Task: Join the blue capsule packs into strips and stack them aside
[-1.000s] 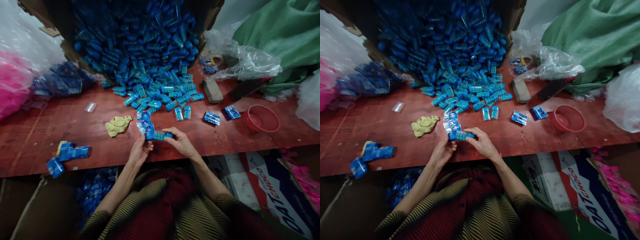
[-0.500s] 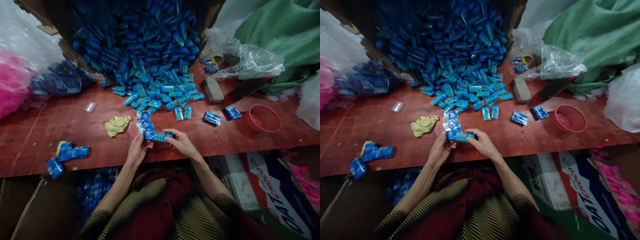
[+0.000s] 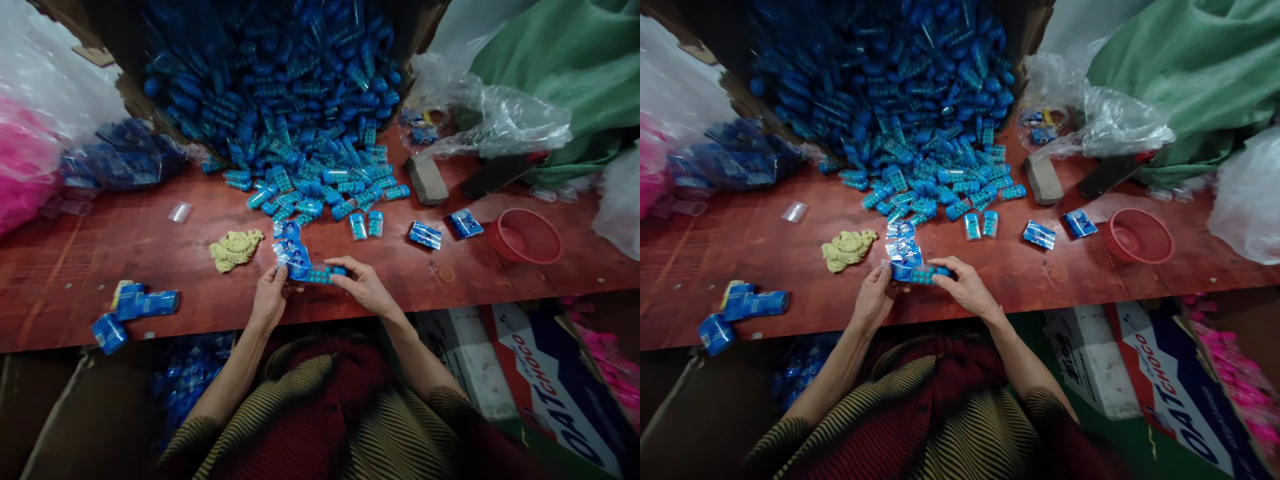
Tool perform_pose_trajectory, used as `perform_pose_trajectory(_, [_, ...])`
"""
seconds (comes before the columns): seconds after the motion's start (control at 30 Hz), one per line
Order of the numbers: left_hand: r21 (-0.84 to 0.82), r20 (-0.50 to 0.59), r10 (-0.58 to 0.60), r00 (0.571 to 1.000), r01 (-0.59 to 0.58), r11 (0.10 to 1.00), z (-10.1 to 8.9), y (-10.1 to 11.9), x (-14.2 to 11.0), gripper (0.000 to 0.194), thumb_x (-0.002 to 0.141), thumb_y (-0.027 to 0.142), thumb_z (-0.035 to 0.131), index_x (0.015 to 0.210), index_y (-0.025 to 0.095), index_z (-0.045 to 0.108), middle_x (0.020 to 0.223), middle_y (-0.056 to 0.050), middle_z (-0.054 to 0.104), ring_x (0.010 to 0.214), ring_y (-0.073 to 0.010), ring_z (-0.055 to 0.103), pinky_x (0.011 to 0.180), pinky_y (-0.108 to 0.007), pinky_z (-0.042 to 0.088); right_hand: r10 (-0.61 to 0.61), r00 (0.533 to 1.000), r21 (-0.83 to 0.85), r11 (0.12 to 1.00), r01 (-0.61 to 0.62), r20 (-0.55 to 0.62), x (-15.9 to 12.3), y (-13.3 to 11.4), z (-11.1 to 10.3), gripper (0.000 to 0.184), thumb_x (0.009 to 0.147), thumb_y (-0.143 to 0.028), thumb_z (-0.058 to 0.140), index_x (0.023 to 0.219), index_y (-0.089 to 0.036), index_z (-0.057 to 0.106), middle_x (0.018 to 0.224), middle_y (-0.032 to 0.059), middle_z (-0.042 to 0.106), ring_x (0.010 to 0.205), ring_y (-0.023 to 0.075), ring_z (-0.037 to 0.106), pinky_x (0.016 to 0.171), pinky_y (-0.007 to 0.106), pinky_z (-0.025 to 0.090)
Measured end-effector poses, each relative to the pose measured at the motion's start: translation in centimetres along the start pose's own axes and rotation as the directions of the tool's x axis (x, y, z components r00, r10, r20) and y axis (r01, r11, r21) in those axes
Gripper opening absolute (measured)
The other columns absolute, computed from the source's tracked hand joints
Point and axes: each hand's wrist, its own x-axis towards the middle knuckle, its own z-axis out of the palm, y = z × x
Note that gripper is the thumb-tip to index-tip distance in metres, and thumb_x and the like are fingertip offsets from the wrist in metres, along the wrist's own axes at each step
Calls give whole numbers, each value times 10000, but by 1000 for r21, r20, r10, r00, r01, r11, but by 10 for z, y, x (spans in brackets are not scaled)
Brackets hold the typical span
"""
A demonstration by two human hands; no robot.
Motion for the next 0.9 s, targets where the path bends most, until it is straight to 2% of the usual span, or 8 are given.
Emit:
perform_pose_trajectory(0.1, [-4,14,-13,1000,13,1000,-1,1,1,407,534,414,813,750,136,608,611,7,667,502,-111,611,443,-195,507,106,994,75,992,-105,-9,-2,2,5,304,806,-283,576,1099,-219,626,769,-11,593,551,85,476,539,234,423])
perform_pose_trajectory(0.27, [-5,24,-43,999,43,999,-1,1,0,425,538,439,806,746,128,606,613,-10,673,503,-128,619,439,-217,521,-28,998,5,1000,29,-52,-5,0,8,271,812,-250,575,1074,-220,638,971,27,597,745,106,544,671,248,449])
perform_pose_trajectory(0.43, [-8,6,-8,1000,8,1000,0,1,-1,402,522,400,822,732,134,606,589,10,664,486,-114,614,438,-195,510,23,998,-3,1000,-23,-60,-5,0,8,294,814,-266,566,1098,-226,631,962,37,588,694,98,545,568,217,446])
perform_pose_trajectory(0.57, [-6,-17,16,1000,-16,1000,0,2,0,365,546,374,815,723,136,603,583,21,654,495,-104,613,461,-188,517,132,989,132,984,-122,-66,-6,3,13,336,791,-305,584,1112,-210,616,769,0,558,547,73,486,449,191,419])
perform_pose_trajectory(0.67, [-25,-4,4,1000,-4,1000,0,2,2,352,558,364,811,736,144,601,599,26,660,485,-94,603,450,-177,510,214,975,227,954,-197,-56,-9,4,18,369,781,-326,582,1125,-194,599,653,-34,516,507,75,470,419,189,419])
perform_pose_trajectory(0.73, [-32,8,-17,1000,17,999,0,3,2,330,592,360,794,742,144,596,607,19,664,489,-96,607,444,-173,507,201,976,197,963,-182,-84,-11,4,20,359,791,-319,572,1127,-196,598,687,-23,538,520,74,477,428,189,419])
perform_pose_trajectory(0.9, [-34,-1,-27,1000,27,999,2,4,1,323,616,367,780,749,143,589,606,17,664,488,-99,608,434,-170,501,37,993,-18,999,-39,-111,-12,2,19,281,825,-275,556,1093,-228,626,937,33,589,676,98,541,539,211,449])
